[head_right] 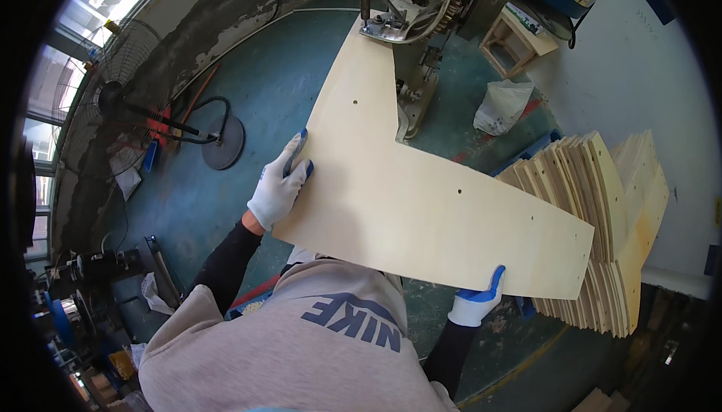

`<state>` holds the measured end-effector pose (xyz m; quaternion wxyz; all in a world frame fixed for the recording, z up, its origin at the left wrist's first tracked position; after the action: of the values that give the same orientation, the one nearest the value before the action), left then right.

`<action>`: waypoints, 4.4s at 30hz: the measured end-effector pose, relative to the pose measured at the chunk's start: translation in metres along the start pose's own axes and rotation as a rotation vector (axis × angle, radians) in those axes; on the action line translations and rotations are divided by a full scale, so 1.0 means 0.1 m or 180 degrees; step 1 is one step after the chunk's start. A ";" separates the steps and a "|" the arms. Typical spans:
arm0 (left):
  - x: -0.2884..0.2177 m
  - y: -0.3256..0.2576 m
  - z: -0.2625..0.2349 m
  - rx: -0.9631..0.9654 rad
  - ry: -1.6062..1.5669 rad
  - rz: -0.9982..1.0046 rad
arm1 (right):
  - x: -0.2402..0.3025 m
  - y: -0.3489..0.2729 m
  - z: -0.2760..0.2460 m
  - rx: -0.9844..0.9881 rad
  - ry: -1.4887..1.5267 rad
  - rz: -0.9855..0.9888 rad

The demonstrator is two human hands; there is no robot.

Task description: The person places a wooden board onto a machine which fastens metal hardware into pre-drilled holes. The person picks up the board from a stack, positions it under the machine for several cycles, then places the finished board onto a separate stack.

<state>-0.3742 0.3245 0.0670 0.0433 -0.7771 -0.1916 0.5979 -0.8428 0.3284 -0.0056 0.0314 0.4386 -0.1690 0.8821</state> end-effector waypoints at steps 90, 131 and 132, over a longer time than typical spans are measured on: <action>0.27 3.24 -2.48 0.0386 0.0199 0.0961 | -2.11 1.28 2.86 -0.0248 0.0660 -0.0285; 0.15 3.40 -3.25 0.0600 0.0088 0.0924 | -1.86 0.59 2.38 -0.0736 0.0734 -0.0662; 0.17 3.37 -3.27 0.0637 0.0051 0.0791 | -1.90 0.55 2.39 -0.0853 0.0642 -0.0733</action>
<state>0.0213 0.0726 0.0435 0.0477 -0.7914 -0.0331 0.6085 -0.5555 0.2170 -0.0362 0.2068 0.3564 -0.2296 0.8818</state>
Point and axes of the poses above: each hand's wrist, its own y-axis towards the middle knuckle, its own z-axis out of the palm, x = y × z, the point moved 7 cm from there along y, towards the middle knuckle, and after that the axes turned 5 degrees about x, right-handed, at the moved point
